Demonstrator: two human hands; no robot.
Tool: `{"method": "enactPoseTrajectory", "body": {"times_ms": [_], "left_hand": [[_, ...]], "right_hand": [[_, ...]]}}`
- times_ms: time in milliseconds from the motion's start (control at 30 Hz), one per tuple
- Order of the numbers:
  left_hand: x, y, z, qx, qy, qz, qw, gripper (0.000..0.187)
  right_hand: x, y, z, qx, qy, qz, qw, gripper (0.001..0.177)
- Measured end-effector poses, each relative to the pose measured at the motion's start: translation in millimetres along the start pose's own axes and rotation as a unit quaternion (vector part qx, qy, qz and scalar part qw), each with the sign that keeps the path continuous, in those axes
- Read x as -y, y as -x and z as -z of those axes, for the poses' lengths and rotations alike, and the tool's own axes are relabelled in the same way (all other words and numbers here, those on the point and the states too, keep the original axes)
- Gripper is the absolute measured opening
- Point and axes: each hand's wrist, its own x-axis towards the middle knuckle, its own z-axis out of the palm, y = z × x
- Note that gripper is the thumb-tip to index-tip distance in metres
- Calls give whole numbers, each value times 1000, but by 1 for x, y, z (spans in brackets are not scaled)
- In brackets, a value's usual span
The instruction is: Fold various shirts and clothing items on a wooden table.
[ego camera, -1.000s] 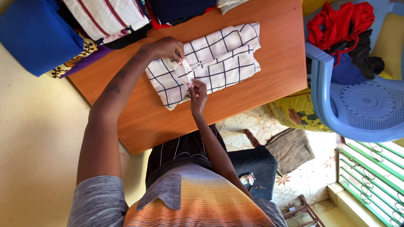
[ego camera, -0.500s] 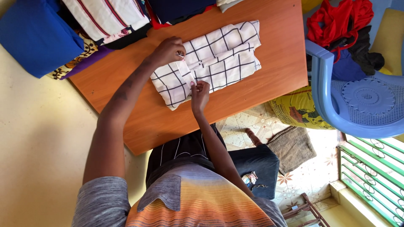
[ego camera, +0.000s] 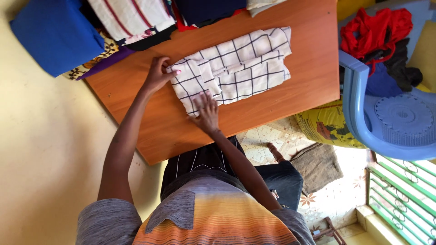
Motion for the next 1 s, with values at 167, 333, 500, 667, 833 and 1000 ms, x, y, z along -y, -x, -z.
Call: {"method": "enactPoseTrajectory", "body": {"times_ms": [167,333,500,667,833,1000], "left_hand": [[2,2,-3,41,13,-9,999,62],[-37,4,3,103,140,117,978,61],[-109,7,0,120,246,162,948,59],[-179,-24,-54,110,281,139,943,41],[-212,-78,-115,148,273,181,933,36],[-196,-95,-126,-46,-100,-46,993,44]], "right_hand": [[-3,-7,18,5,53,-51,997,106],[-13,-3,18,10,65,-52,996,95],[-17,-1,42,-72,-123,-57,988,49],[-113,52,18,-121,-592,-265,751,49],[-227,126,-15,-168,-724,-280,608,40],[-156,33,83,-214,-635,-408,620,95]]}}
